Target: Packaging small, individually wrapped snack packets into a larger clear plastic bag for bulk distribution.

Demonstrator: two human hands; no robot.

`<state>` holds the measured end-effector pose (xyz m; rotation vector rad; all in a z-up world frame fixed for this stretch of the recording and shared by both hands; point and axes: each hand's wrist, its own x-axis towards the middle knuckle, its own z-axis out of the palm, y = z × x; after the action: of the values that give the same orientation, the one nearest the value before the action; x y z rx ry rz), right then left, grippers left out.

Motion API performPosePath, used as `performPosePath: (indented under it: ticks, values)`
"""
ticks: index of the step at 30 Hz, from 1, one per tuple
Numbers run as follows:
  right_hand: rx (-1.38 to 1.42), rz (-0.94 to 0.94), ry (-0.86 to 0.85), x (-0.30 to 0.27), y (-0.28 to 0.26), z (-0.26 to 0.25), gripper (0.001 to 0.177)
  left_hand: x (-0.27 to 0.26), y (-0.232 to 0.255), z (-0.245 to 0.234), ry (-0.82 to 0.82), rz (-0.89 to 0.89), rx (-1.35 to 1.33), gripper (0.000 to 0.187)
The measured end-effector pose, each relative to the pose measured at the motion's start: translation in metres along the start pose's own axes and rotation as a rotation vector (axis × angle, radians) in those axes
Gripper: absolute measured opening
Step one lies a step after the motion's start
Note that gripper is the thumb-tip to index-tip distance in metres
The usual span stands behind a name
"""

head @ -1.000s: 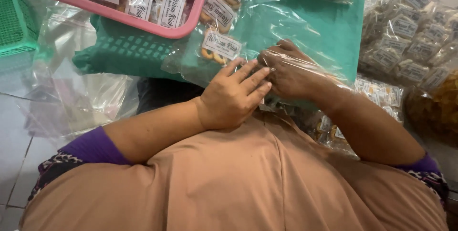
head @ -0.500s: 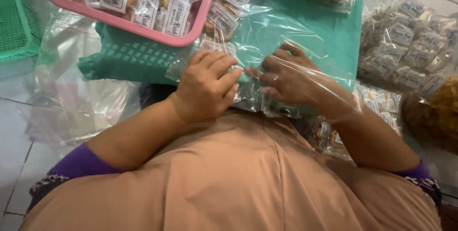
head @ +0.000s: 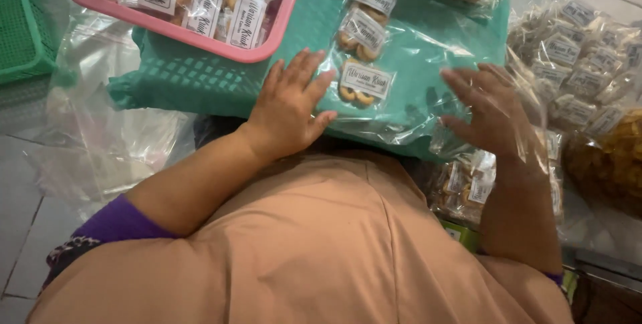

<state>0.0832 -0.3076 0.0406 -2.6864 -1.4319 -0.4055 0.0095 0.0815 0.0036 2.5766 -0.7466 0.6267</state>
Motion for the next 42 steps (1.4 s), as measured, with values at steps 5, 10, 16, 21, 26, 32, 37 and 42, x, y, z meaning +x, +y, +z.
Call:
performPosePath:
  ticks: [5, 10, 16, 21, 26, 32, 37, 42]
  values:
    - [0.238, -0.025, 0.148, -0.010, 0.005, 0.008, 0.086, 0.011, 0.001, 0.006, -0.039, -0.092, -0.063, 0.064]
    - [0.210, -0.138, -0.081, 0.012, -0.009, -0.005, 0.043, 0.014, 0.002, 0.008, -0.055, -0.120, -0.097, 0.065]
    - [0.114, -0.261, -0.170, 0.044, -0.022, 0.010, 0.057, 0.015, 0.004, 0.004, -0.078, -0.135, -0.118, 0.068]
    - [0.066, -0.252, -0.203, 0.063, -0.030, 0.007, 0.050, 0.011, 0.003, 0.008, -0.047, -0.119, -0.075, 0.070]
    - [0.032, -0.120, -0.146, 0.059, -0.030, 0.040, 0.047, 0.008, 0.002, 0.015, -0.092, -0.099, -0.036, 0.076]
    - [-0.087, -0.151, -0.143, 0.074, -0.041, 0.036, 0.054, 0.009, 0.006, 0.013, -0.108, -0.080, -0.009, 0.073]
    - [-0.101, -0.126, -0.207, 0.067, -0.031, 0.059, 0.058, 0.009, 0.005, 0.009, -0.162, -0.018, 0.046, 0.068]
    - [-0.030, -0.052, -0.169, 0.046, -0.030, 0.018, 0.063, 0.009, 0.004, 0.007, -0.224, -0.014, 0.055, 0.072]
